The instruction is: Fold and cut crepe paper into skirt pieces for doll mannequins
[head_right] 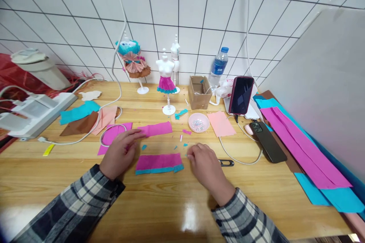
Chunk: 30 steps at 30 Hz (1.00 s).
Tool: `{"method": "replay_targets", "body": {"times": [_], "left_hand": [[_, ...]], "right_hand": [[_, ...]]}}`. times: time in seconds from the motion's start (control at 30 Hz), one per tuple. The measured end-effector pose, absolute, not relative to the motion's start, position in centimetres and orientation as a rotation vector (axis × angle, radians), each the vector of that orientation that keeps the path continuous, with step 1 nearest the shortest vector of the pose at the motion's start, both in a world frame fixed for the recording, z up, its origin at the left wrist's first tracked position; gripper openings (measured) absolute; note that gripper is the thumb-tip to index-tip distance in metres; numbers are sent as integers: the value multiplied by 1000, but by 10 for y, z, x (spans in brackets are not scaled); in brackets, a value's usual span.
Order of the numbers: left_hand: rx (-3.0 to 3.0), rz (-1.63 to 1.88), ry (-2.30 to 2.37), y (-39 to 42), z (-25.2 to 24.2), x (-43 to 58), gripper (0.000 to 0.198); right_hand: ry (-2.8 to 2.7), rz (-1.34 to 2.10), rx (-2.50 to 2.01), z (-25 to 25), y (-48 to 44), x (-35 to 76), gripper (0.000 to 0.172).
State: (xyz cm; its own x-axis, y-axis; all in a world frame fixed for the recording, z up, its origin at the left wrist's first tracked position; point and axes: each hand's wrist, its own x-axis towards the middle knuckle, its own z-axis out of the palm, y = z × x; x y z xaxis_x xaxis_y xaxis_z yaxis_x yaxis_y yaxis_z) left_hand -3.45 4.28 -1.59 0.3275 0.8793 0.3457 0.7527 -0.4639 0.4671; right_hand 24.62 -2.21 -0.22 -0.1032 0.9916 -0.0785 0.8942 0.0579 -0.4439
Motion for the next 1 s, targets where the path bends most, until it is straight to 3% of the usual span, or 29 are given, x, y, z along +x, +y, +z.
{"method": "replay_targets", "body": {"times": [0.13,0.23,0.5,1.0], "left_hand": [[2446,835,1268,29,-9,-20,26],[2387,665,1074,12,-9,-2,16],[2384,316,1121,-3,-10,13,7],[2390,270,1134,0,-8,11,10]], "right_hand": [[-2162,949,-1663,10,-20,238,8],[-2213,1032,-1679,14,-17,225,4],[-2290,863,-1952,15,-12,195,9],[-2570,556,-2023,20,-3,186,16]]}}
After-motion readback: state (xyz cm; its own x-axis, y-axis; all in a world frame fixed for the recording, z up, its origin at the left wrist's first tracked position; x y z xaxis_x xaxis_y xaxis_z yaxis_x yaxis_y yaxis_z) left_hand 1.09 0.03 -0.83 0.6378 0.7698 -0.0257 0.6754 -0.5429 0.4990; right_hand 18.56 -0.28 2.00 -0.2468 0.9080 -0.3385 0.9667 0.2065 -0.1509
